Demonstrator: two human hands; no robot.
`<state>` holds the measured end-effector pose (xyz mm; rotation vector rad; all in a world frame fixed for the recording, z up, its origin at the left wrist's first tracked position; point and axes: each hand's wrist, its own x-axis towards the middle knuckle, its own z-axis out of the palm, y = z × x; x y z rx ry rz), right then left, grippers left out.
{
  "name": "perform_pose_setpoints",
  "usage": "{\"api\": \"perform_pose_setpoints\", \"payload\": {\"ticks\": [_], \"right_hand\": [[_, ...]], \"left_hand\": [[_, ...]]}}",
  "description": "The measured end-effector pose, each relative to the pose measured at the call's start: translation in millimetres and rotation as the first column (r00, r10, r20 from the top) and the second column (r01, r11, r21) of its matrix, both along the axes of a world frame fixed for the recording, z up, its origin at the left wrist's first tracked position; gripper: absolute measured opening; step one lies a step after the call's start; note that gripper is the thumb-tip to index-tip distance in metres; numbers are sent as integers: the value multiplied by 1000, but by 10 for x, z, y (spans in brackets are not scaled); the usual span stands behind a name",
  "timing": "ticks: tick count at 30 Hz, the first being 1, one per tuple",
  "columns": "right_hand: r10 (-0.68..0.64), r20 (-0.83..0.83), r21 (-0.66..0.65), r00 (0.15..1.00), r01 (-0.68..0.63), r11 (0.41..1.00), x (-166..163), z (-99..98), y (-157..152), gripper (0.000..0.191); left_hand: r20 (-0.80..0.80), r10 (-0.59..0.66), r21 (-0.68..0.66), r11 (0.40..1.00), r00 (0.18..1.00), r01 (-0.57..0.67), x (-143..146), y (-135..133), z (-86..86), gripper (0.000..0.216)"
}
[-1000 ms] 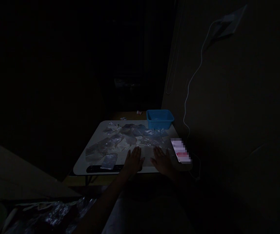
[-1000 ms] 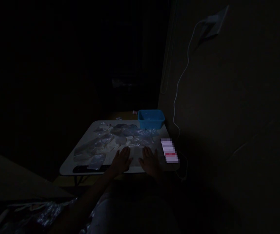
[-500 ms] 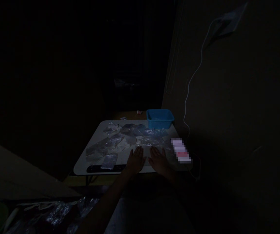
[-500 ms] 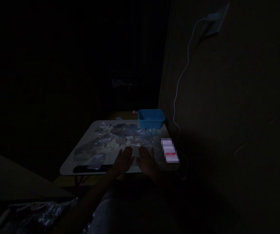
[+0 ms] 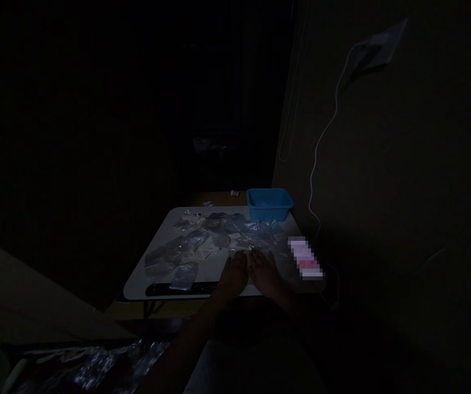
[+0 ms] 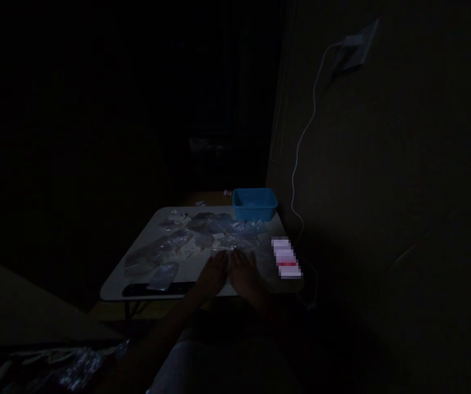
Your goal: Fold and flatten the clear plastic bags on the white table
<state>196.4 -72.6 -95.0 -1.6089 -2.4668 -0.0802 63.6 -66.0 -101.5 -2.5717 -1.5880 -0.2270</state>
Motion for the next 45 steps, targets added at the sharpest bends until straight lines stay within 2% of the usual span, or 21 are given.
{"api": "perform_pose_setpoints", "payload": {"ticks": [5,9,12,16,21,24,28,34,39,42,45], "right_hand": [[-107,-39,4,993,107,994,140,-104,3,56],[-172,-25,-16,985,172,985,171,-63,5,56],[-136,-12,-10,991,136,991,92,-3,-13,50],[-19,-24,1,1000,19,1000,3,-6,-55,47],[-64,-52,-13,997,64,998,76,-68,-61,53],[-82,-44,-22,996,81,996,155,-62,-38,57],[-112,-29,-23,993,111,994,176,-18,-13,50],[-6,-25,-10,1000,5,1000,78,-25,-35,47],[-81,-21,-31,997,80,996,176,-73,-32,56],[-122,-22,-40,992,121,992,240,-50,-41,58],[-186,-7,-69,982,185,980,196,7,-54,57]], "left_hand": [[2,44,40,998,999,-44,-182,22,-105,50],[-5,92,65,994,996,-92,-194,3,-51,49],[13,88,83,993,996,-88,-99,-18,1,49],[25,-29,77,997,999,27,-37,-29,-30,47],[9,7,40,999,1000,-7,-159,-30,-99,49],[1,30,9,1000,1000,-30,-224,-35,-56,51],[-4,68,-2,998,998,-68,-202,-37,35,49],[14,-32,9,999,999,32,-101,-16,0,46],[5,21,10,1000,1000,-21,-230,2,-85,52],[-10,48,-8,999,999,-48,-312,-1,-52,52],[-12,87,-15,996,996,-87,-271,-5,24,49]]}}
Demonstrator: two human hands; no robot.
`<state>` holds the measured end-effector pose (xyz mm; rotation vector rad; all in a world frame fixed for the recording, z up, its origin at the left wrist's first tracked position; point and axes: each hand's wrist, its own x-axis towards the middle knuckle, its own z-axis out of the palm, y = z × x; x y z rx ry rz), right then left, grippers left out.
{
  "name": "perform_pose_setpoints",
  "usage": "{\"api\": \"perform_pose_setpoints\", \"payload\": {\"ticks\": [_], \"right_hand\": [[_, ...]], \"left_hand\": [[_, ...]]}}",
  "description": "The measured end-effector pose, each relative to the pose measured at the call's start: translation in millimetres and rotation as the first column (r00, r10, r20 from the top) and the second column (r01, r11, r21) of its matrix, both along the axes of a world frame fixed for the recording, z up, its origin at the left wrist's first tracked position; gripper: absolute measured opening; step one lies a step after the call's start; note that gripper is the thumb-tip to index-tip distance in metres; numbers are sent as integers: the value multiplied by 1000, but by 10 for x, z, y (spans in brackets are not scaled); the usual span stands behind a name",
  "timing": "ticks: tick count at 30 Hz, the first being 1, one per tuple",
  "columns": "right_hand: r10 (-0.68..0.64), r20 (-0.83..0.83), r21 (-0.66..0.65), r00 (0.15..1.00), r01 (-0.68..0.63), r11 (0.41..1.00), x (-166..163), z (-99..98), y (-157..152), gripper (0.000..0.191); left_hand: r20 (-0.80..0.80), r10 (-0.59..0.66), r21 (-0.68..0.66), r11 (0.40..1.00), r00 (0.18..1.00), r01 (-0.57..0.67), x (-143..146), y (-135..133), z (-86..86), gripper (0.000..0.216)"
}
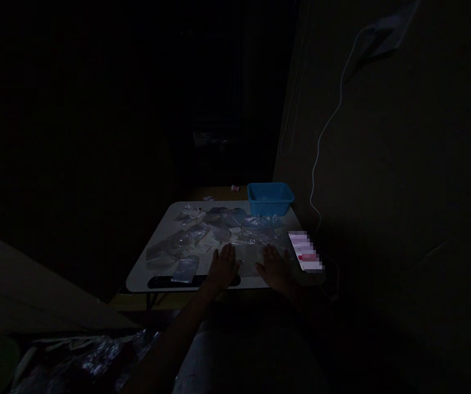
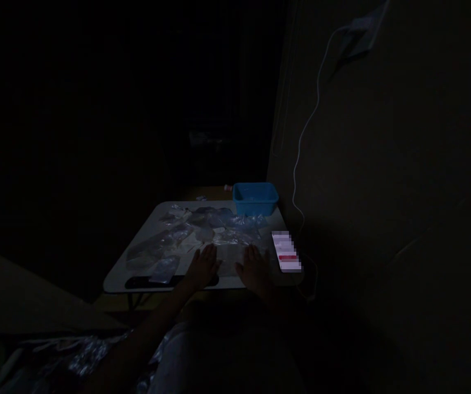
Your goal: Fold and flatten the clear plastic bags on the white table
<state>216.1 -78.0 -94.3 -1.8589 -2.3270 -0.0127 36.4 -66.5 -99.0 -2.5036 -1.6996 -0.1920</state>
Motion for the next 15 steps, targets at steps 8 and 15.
{"api": "perform_pose_setpoints", "payload": {"ticks": [8,15], "right_hand": [[165,-8,33,986,-165,986,-201,-29,43,50],[-5,-13,50,1000,5,999,40,-104,61,56]], "left_hand": [[29,-134,23,991,991,133,231,10,-36,46],[17,-66,48,997,998,65,45,8,-103,54]]}}
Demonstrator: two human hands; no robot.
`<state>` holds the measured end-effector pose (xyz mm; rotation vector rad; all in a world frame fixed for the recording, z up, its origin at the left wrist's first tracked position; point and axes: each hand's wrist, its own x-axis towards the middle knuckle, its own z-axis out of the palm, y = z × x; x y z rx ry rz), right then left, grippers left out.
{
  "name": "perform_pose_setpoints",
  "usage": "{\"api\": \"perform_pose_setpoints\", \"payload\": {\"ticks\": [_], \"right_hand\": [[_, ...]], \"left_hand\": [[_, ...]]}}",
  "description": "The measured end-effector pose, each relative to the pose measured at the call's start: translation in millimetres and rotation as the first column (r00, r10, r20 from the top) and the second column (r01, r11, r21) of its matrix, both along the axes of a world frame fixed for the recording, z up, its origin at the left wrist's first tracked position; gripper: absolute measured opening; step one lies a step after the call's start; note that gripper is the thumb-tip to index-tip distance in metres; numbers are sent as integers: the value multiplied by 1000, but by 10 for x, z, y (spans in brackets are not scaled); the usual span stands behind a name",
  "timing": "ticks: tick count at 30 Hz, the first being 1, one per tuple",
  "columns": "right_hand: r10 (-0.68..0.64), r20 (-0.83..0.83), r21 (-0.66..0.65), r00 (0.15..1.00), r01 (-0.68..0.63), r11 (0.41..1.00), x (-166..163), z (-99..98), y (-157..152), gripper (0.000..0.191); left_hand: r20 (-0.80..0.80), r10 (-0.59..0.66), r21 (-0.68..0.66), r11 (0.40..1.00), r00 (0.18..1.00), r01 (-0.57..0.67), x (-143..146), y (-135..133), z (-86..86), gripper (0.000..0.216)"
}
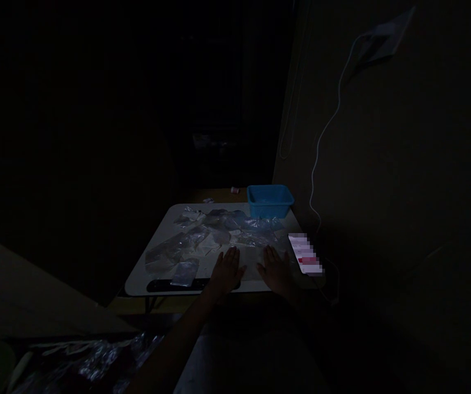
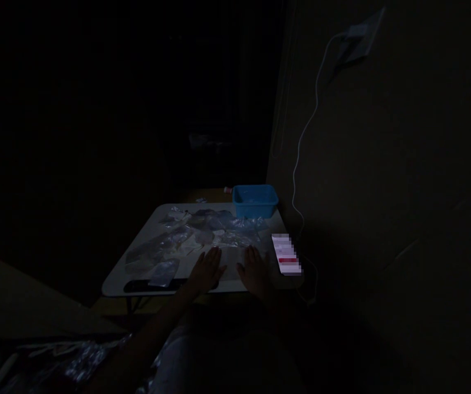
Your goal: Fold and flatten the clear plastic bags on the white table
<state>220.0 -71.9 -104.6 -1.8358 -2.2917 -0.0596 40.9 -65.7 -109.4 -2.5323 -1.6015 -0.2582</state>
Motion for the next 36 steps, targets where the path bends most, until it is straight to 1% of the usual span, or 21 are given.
{"api": "perform_pose_setpoints", "payload": {"ticks": [3,5,8,10,14,18,21,26,29,31,34,36], "right_hand": [[1,10,6,1000,-1,1000,52,14,-12,54],[41,9,33,999,-41,999,70,21,-65,52],[163,10,65,987,-164,984,99,21,-205,50],[252,12,60,968,-252,966,124,23,-303,53],[337,19,54,941,-337,940,175,35,-400,59],[381,45,59,923,-383,922,216,16,-381,63],[389,57,68,919,-392,917,242,-16,-367,65],[411,48,75,910,-413,907,274,-32,-396,53],[436,20,98,900,-436,895,276,-6,-431,48],[451,-9,120,893,-447,887,266,15,-455,41],[466,-58,154,883,-454,878,234,30,-478,28],[472,-94,186,876,-450,873,203,28,-481,25]], "left_hand": [[35,1,3,1000,999,-1,-10,-21,41,52],[72,-43,19,999,996,41,-26,-85,70,51],[80,-172,48,984,982,169,-89,-244,87,49],[41,-221,45,975,974,219,-146,-343,76,48],[0,-205,31,978,979,205,-236,-426,41,51],[-11,-192,11,981,981,192,-277,-444,31,55],[-31,-184,0,983,982,184,-306,-484,32,56],[-61,-167,2,986,984,167,-395,-545,35,47],[-35,-162,19,986,986,163,-458,-560,52,41],[0,-158,38,987,987,158,-481,-567,84,39],[45,-164,61,985,985,162,-435,-589,166,45],[61,-199,68,979,978,194,-338,-610,219,51]]}}
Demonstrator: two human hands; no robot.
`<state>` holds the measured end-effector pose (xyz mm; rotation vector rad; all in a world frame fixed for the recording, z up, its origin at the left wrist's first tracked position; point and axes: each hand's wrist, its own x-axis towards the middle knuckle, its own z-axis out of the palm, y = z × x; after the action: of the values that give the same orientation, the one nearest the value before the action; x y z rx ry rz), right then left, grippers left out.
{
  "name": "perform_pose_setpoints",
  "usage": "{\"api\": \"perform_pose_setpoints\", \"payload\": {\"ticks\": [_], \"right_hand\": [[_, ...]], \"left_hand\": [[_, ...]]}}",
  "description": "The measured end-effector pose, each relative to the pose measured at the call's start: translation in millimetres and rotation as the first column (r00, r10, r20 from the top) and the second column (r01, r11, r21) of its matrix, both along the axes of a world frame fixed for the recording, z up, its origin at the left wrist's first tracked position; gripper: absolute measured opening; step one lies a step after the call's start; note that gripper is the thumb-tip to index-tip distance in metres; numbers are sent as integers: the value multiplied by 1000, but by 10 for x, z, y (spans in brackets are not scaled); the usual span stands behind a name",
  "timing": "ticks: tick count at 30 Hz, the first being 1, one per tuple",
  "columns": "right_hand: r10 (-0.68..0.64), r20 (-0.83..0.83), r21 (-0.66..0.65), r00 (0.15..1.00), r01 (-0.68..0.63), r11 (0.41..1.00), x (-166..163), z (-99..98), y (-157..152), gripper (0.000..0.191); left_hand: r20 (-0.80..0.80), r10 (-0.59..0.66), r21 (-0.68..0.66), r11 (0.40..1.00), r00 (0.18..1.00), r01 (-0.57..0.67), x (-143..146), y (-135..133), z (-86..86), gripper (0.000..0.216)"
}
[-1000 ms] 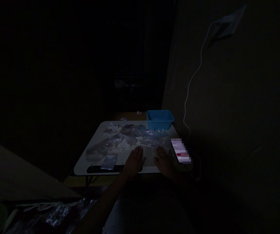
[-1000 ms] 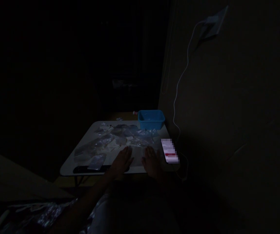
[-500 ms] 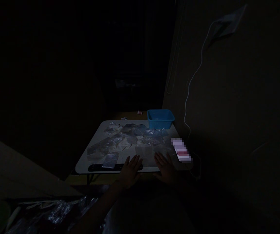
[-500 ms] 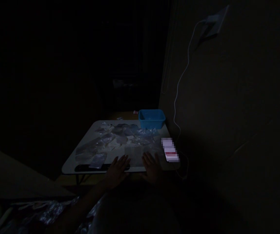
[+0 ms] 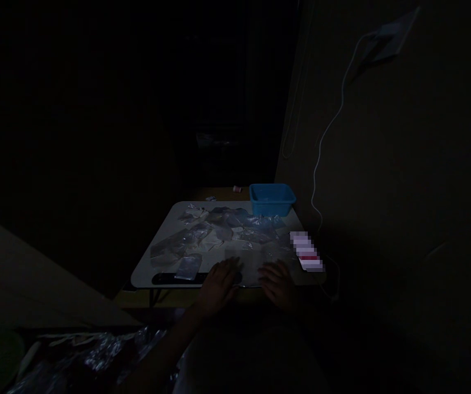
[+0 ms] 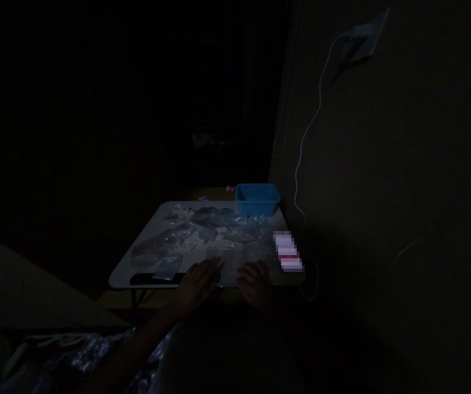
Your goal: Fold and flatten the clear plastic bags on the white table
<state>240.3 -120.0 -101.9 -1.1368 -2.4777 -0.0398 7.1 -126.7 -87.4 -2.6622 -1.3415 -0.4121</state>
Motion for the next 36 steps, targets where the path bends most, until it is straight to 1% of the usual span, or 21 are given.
{"api": "perform_pose_setpoints", "payload": {"ticks": [2,4,7,10,14,18,21,23,25,27,29,31,33,35,36], "right_hand": [[1,-46,11,999,0,1000,-36,-2,2,24],[1,-78,16,997,1,1000,-72,6,4,22],[28,-130,33,991,-24,999,-110,38,11,21],[55,-193,71,980,-42,997,-108,61,45,18],[50,-213,79,976,-34,996,-73,62,112,15],[47,-209,36,977,-40,999,-94,71,115,13],[66,-210,11,975,-65,998,-150,104,76,13],[83,-212,-3,974,-85,996,-169,134,57,13],[88,-228,-21,970,-95,995,-148,151,60,16],[81,-258,-39,963,-94,995,-83,137,89,26],[53,-296,-66,954,-76,995,8,93,139,38],[-7,-340,-109,940,-32,994,95,45,206,43],[-84,-407,-195,910,4,981,154,35,287,46],[-164,-509,-328,845,-14,945,176,86,384,50],[-209,-572,-407,793,-54,912,174,131,437,51]], "left_hand": [[4,-59,4,998,998,59,132,-14,19,53],[12,-104,12,995,995,104,264,-10,-11,48],[44,-99,31,995,994,97,384,33,-114,34],[87,-93,64,994,992,87,371,85,-192,27],[104,-90,78,994,990,82,242,101,-191,28],[79,-23,34,999,997,21,186,80,-150,31],[99,7,-2,1000,995,-7,243,76,-121,37],[100,7,-31,1000,995,-4,293,87,-105,38],[95,7,-70,998,995,0,322,108,-94,34],[121,17,-104,995,993,-4,320,137,-89,32],[189,23,-130,992,982,2,297,170,-78,33],[299,32,-157,987,954,16,270,210,-45,34],[442,58,-214,976,895,42,255,261,29,30],[595,129,-311,947,793,79,256,332,153,25],[665,197,-378,921,720,98,262,374,228,26]]}}
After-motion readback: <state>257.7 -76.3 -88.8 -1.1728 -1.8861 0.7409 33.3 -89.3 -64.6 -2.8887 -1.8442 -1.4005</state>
